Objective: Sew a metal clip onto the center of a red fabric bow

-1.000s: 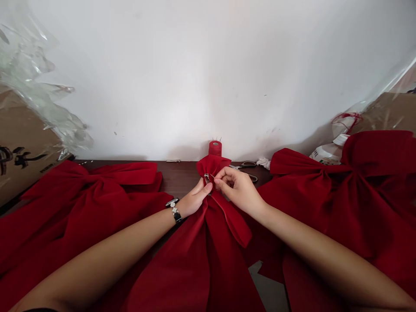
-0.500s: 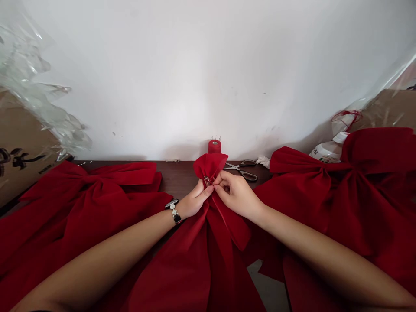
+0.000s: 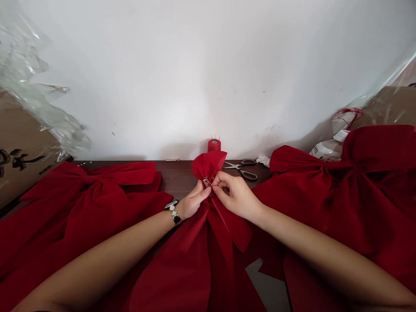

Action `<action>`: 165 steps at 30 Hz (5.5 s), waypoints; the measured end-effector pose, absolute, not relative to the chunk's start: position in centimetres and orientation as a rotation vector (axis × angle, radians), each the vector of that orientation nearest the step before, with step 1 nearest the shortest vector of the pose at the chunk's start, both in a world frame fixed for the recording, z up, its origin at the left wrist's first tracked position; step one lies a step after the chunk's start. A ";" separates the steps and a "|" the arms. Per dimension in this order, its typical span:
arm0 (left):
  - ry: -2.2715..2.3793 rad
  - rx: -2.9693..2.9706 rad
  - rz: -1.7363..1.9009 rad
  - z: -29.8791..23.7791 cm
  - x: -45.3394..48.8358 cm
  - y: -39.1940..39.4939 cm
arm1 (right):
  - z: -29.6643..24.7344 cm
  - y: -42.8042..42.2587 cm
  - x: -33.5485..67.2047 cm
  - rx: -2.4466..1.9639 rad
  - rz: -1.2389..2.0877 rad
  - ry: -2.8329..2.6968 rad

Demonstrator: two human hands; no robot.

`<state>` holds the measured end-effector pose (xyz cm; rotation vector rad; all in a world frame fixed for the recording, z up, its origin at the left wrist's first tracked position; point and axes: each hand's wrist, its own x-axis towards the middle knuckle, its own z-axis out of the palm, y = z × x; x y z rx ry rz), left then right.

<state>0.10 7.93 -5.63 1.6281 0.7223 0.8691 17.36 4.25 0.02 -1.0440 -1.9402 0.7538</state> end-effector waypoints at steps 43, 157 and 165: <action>0.485 2.218 1.079 -6.2 0.3 7.8 | -2.9 3.4 16.7 -0.878 0.582 -1.862; 0.519 1.615 0.705 -4.9 0.7 7.9 | -2.3 8.7 19.9 -0.697 1.448 -1.645; 0.476 1.765 0.669 -4.5 0.6 8.0 | -1.9 8.4 19.7 -0.712 1.508 -1.587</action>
